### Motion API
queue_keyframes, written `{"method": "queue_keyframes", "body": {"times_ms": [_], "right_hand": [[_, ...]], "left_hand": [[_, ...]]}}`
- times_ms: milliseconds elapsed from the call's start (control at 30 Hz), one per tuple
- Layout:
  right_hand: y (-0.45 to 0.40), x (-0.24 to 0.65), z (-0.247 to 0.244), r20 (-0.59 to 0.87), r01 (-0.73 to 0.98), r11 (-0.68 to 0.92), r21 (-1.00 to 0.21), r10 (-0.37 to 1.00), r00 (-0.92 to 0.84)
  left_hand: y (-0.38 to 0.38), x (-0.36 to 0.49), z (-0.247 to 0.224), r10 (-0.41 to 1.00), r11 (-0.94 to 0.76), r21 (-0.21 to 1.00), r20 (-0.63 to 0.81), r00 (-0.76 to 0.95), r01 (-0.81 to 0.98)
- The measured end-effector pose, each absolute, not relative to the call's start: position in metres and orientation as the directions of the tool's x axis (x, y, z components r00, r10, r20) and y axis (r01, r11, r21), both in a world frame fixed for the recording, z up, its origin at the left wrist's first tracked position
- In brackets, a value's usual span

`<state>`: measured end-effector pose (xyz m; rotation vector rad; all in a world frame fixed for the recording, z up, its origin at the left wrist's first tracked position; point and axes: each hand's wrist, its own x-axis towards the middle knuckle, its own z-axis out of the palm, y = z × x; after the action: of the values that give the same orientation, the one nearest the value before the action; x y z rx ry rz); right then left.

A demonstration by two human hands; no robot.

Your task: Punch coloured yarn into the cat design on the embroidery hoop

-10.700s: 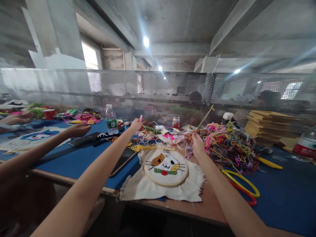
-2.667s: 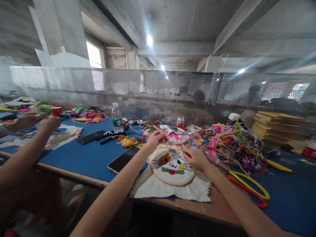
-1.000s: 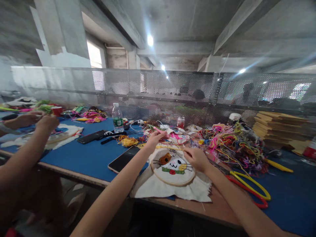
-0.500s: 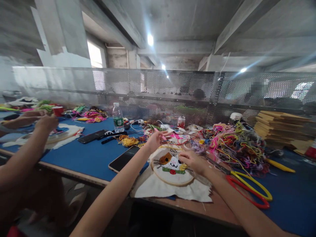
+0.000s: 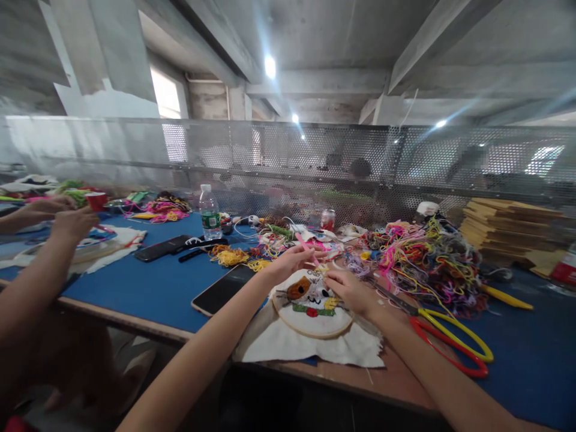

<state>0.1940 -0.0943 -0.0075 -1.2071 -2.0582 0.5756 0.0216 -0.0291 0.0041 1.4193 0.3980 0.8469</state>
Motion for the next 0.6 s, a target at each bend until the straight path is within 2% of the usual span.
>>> {"method": "queue_keyframes", "body": {"times_ms": [100, 267, 367, 600], "right_hand": [[-0.0953, 0.1909, -0.0054, 0.281, 0.475, 0.415, -0.776, 0.902, -0.329], [-0.0942, 0.1889, -0.0094, 0.081, 0.207, 0.171, -0.963, 0.921, -0.382], [-0.0938, 0.1884, -0.0116, 0.055, 0.128, 0.122, -0.984, 0.9, -0.432], [-0.0923, 0.1894, -0.0135, 0.054, 0.095, 0.105, -0.99, 0.9, -0.433]], "left_hand": [[-0.0333, 0.0244, 0.0029, 0.665, -0.065, 0.968, 0.223, 0.713, -0.242], [-0.0349, 0.0249, 0.0003, 0.629, -0.092, 0.97, 0.231, 0.742, -0.224], [-0.034, 0.0228, 0.0012, 0.615, -0.102, 0.968, 0.244, 0.75, -0.231], [-0.0336, 0.0221, 0.0024, 0.604, -0.091, 0.972, 0.228, 0.764, -0.219]]}}
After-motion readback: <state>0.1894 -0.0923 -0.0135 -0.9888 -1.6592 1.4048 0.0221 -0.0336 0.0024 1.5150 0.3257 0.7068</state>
